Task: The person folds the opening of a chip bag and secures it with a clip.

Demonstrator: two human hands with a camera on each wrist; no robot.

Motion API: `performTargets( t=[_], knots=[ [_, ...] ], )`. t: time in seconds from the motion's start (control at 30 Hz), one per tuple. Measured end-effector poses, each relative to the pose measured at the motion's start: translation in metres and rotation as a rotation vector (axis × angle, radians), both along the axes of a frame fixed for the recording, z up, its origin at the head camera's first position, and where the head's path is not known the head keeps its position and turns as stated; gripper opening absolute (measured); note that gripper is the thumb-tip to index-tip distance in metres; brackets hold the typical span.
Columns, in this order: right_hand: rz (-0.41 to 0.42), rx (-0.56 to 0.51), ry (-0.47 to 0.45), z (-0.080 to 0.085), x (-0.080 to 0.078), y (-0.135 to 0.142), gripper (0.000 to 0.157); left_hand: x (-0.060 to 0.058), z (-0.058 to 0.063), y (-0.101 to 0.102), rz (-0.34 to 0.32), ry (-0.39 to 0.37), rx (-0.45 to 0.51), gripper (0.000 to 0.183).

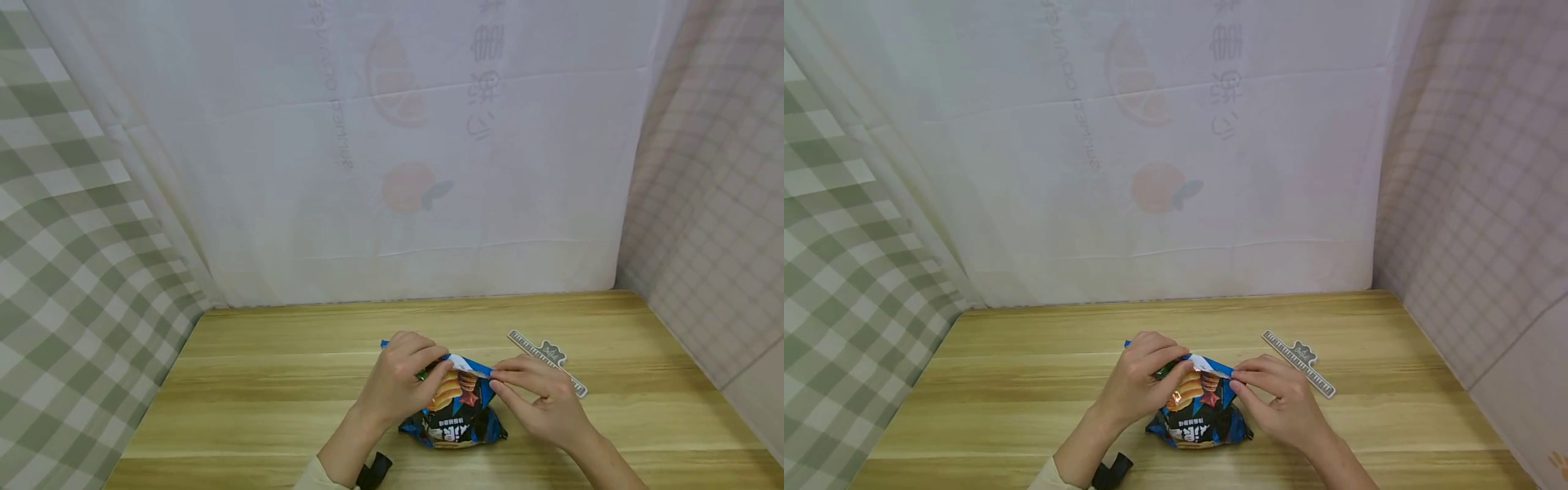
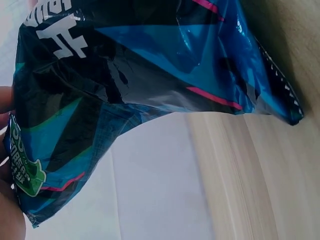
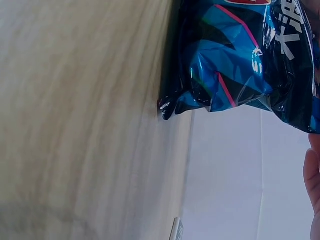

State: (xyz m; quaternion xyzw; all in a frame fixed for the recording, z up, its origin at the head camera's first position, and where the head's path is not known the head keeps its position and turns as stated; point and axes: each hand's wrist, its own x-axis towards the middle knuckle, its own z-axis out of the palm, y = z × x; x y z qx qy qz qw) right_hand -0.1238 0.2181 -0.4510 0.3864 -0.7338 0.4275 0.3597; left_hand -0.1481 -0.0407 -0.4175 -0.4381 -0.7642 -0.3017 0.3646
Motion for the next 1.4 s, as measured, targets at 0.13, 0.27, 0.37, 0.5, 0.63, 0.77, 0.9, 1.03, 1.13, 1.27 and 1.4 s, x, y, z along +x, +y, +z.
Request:
performTargets(
  t=[0.13, 0.27, 0.37, 0.5, 0.63, 0.77, 0.9, 1.03, 1.13, 1.27, 1.4],
  knots=[
    [-0.015, 0.002, -0.011, 0.001, -0.001, -0.002, 0.032, -0.001, 0.0, -0.002, 0.014, -0.004, -0.009, 0.019],
    [-0.028, 0.011, -0.034, 0.0, -0.001, -0.002, 0.033, -0.002, 0.0, -0.004, 0.018, -0.031, -0.022, 0.023],
    [-0.048, 0.019, -0.036, -0.001, -0.001, -0.002, 0.034, -0.002, 0.0, -0.004, 0.029, -0.038, -0.034, 0.022],
    [-0.072, 0.039, -0.034, -0.001, 0.0, -0.002, 0.035, -0.003, 0.0, -0.004, 0.036, -0.032, -0.043, 0.02],
    [-0.093, 0.073, -0.081, 0.001, 0.002, -0.002, 0.032, -0.004, -0.001, -0.003, 0.04, -0.018, -0.04, 0.019],
    [-0.136, 0.121, -0.125, 0.003, 0.004, -0.002, 0.033, -0.004, -0.001, -0.001, 0.054, -0.076, -0.04, 0.01],
    [-0.159, 0.142, -0.126, 0.004, 0.004, -0.003, 0.036, -0.002, 0.001, 0.0, 0.084, -0.144, -0.063, 0.004],
    [-0.157, 0.145, -0.129, 0.003, 0.004, -0.003, 0.035, -0.001, 0.005, 0.0, 0.105, -0.168, -0.103, 0.005],
    [-0.152, 0.15, -0.124, 0.003, 0.004, -0.003, 0.034, -0.001, 0.007, -0.001, 0.113, -0.184, -0.134, 0.007],
    [-0.156, 0.159, -0.131, 0.003, 0.004, -0.003, 0.035, -0.001, 0.009, -0.001, 0.122, -0.193, -0.171, 0.009],
    [-0.168, 0.171, -0.138, 0.003, 0.004, -0.003, 0.031, -0.001, 0.009, -0.002, 0.13, -0.178, -0.206, 0.008]
  ],
)
